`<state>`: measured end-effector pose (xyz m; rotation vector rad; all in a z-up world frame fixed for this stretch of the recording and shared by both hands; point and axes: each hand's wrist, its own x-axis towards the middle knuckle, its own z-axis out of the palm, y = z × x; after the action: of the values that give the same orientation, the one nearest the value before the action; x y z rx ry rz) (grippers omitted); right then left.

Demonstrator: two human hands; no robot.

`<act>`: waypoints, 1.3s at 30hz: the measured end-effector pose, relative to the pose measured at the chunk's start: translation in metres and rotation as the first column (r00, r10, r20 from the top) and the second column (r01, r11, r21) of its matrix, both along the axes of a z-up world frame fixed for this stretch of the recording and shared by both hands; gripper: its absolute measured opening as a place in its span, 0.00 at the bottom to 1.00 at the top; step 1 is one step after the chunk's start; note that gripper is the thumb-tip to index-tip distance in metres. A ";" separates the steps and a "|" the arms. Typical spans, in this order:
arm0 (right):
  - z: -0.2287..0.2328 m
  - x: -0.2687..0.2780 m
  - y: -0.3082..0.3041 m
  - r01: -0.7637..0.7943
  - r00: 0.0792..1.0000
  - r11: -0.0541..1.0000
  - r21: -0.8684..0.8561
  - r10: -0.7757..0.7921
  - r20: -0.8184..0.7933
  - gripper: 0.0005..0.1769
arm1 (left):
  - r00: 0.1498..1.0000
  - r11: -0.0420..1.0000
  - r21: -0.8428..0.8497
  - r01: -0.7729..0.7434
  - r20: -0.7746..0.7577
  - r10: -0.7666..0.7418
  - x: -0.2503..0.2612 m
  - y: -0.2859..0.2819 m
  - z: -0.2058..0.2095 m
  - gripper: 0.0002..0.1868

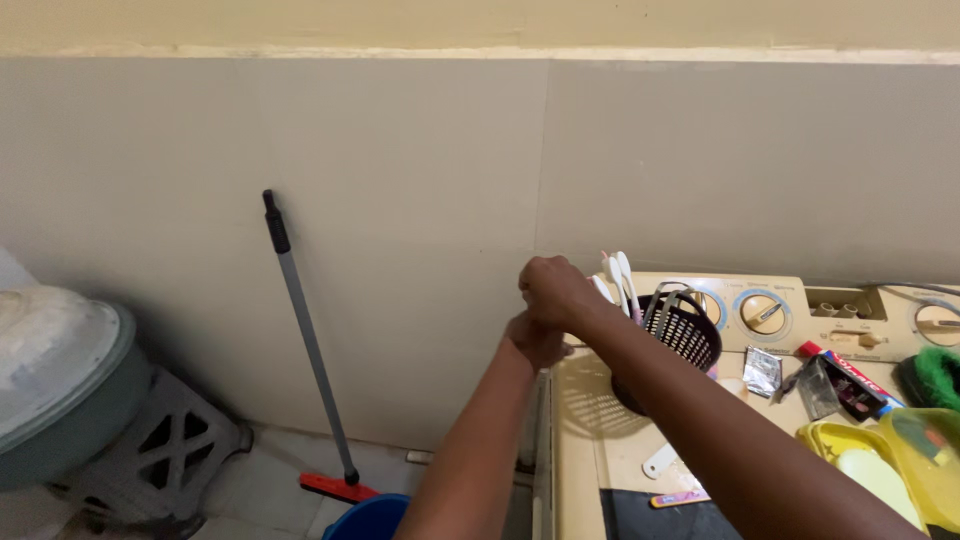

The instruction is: The person washes toothbrushes and glasses under a running tap in a bathroom sink. They then place the cleaned items into a mesh holder and arrange them on a wall-mounted shelf. The person also washes a small packet and a toothpaste tube under the tap before placing them on the shelf.

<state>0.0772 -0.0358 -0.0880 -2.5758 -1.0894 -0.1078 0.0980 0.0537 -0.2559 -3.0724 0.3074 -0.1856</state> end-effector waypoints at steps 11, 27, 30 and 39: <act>-0.011 0.022 -0.046 -0.144 0.989 0.986 0.085 0.145 0.003 0.13 | 0.927 -0.552 -0.829 -0.095 0.127 -0.352 0.037 -0.064 -0.036 0.30; 0.053 0.009 -0.045 0.075 0.993 0.930 0.359 -0.038 -0.109 0.15 | 0.993 0.979 -0.172 -0.110 0.025 0.116 0.039 0.013 0.088 0.14; 0.053 0.014 -0.033 0.089 0.996 0.964 0.252 -0.092 -0.001 0.18 | 0.972 0.926 -0.309 -0.216 0.023 0.235 0.006 0.026 0.146 0.13; 0.068 0.008 -0.030 0.062 0.993 0.969 0.238 -0.084 0.085 0.23 | 0.957 0.796 -0.566 -0.211 0.047 0.287 -0.033 0.053 0.242 0.09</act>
<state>0.0849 -0.0661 -0.0204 -2.4175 -0.9506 -0.3578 0.0653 0.1068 -0.0142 -3.6010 -0.2110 -0.5544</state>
